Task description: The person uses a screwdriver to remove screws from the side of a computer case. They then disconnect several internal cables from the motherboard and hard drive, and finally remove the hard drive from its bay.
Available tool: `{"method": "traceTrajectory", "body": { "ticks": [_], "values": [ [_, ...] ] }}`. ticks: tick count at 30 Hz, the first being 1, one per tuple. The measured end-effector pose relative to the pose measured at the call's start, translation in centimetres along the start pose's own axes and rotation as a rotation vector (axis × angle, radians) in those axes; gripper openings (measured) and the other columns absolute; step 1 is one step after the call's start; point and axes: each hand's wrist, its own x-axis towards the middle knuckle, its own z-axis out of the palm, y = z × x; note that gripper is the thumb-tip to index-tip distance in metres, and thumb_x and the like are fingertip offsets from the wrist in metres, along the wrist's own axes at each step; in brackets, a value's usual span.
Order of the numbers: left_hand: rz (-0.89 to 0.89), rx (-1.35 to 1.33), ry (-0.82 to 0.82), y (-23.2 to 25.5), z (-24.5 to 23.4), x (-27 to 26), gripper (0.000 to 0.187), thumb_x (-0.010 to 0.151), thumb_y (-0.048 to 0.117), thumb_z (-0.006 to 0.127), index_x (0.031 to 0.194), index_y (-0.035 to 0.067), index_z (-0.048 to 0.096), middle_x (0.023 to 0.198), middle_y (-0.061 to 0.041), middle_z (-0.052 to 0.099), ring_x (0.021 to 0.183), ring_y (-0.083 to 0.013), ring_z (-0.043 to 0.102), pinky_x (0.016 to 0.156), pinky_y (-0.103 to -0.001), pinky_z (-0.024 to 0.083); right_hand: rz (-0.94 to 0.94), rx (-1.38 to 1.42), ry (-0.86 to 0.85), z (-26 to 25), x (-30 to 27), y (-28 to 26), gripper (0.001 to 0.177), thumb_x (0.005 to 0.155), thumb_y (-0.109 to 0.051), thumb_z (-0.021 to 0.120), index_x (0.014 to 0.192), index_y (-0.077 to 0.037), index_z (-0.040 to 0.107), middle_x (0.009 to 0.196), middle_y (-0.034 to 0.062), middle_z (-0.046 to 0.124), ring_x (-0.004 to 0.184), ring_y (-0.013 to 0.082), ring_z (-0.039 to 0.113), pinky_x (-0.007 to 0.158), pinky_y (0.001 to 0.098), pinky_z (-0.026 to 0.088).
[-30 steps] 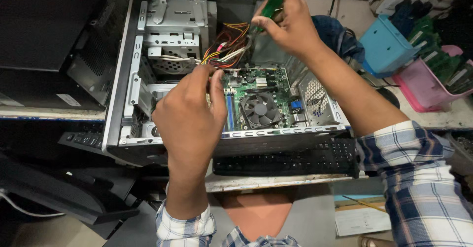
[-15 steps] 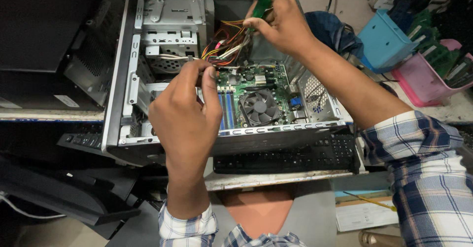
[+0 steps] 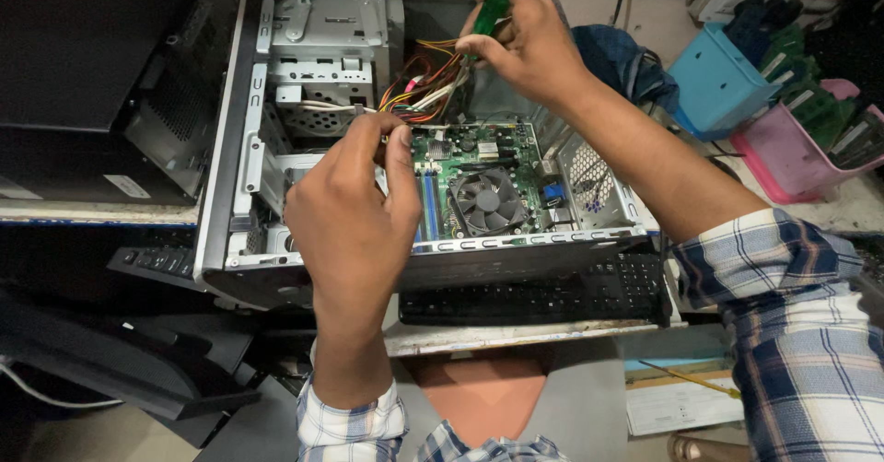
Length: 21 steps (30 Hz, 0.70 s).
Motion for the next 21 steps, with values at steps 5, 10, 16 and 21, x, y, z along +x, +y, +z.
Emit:
{"method": "traceTrajectory", "body": {
  "ticks": [5,10,16,21],
  "values": [
    [-0.015,0.002,-0.007,-0.05,0.01,-0.04,0.009,0.104,0.017,0.066,0.101,0.008,0.069,0.081,-0.009,0.073,0.057,-0.0263,0.065,0.053,-0.038,0.046,0.023,-0.014,-0.008,0.13,0.16,-0.1,0.042,0.108,-0.005,0.076,0.13,-0.004,0.04,0.101,0.0131,0.077,0.087,0.0203,0.081,0.071,0.0289,0.065],
    [-0.012,-0.003,-0.018,-0.11,-0.04,-0.03,0.009,0.104,0.016,0.066,0.101,0.008,0.069,0.081,-0.01,0.072,0.064,-0.0304,0.068,0.056,-0.041,0.048,0.007,-0.022,-0.002,0.15,0.23,-0.16,0.043,0.107,-0.005,0.076,0.13,-0.003,0.04,0.102,0.0133,0.077,0.088,0.0206,0.081,0.071,0.0286,0.065],
    [0.007,0.006,-0.015,-0.26,0.03,-0.07,0.008,0.104,0.016,0.066,0.102,0.008,0.068,0.083,-0.01,0.073,0.068,-0.033,0.07,0.058,-0.042,0.049,0.02,-0.015,-0.014,0.15,0.13,-0.16,0.042,0.108,-0.005,0.076,0.13,-0.003,0.04,0.101,0.0131,0.077,0.089,0.0211,0.081,0.072,0.029,0.066],
    [0.018,0.003,0.002,-0.27,0.03,-0.14,0.007,0.104,0.016,0.066,0.103,0.009,0.069,0.085,-0.011,0.073,0.071,-0.0334,0.071,0.059,-0.042,0.05,0.098,0.056,-0.024,0.38,0.15,-0.04,0.043,0.108,-0.003,0.073,0.136,-0.005,0.039,0.109,0.0129,0.075,0.095,0.0196,0.08,0.079,0.0302,0.067]
  ]
}}
